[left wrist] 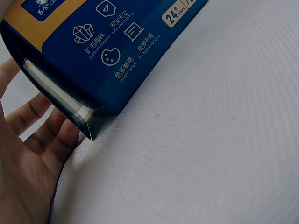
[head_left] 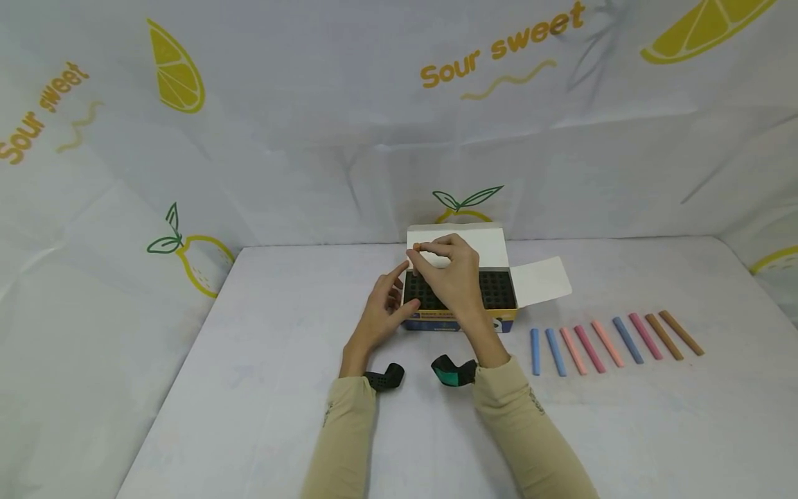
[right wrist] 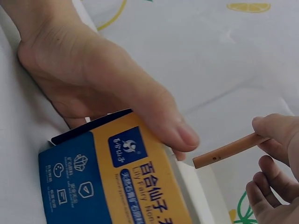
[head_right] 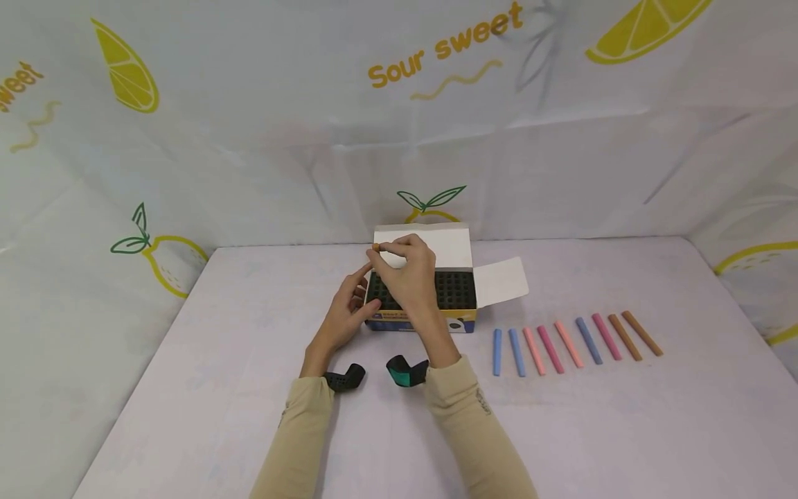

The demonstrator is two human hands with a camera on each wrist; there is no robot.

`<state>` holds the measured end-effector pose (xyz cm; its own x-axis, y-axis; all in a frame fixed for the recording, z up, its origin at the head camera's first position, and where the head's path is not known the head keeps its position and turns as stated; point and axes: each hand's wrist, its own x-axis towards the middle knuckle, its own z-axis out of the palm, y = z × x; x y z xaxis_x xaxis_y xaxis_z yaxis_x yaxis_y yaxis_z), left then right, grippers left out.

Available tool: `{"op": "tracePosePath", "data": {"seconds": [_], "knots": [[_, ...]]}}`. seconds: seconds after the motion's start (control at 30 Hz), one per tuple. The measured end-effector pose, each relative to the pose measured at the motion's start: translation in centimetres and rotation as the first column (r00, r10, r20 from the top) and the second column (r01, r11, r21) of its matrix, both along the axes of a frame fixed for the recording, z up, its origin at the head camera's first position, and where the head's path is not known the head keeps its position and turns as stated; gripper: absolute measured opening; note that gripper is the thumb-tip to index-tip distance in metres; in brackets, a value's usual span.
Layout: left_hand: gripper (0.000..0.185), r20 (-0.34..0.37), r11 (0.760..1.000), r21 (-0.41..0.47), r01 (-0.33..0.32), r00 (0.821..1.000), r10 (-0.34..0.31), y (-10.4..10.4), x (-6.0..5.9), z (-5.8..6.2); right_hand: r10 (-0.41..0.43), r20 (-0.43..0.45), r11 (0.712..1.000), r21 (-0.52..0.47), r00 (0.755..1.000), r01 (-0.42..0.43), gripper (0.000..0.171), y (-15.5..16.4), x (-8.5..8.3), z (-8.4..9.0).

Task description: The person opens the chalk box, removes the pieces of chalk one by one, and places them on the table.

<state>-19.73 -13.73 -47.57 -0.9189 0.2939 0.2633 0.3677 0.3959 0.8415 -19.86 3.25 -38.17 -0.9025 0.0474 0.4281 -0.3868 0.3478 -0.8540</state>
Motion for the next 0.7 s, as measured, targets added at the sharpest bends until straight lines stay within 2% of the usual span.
{"op": "tracePosePath", "data": {"seconds": [0.37,0.7], "knots": [[0.087,0.007,1.0,0.016,0.01,1.0,-0.01,0.0,0.0,0.2,0.004,-0.083,1.0,-0.018,0.997,-0.006,0.019,2.0,1.5,1.5],[0.082,0.013,1.0,0.018,0.007,1.0,-0.007,0.1,0.0,0.0,-0.013,-0.139,1.0,0.019,0.99,0.016,0.017,4.3,3.0,2.2]]}}
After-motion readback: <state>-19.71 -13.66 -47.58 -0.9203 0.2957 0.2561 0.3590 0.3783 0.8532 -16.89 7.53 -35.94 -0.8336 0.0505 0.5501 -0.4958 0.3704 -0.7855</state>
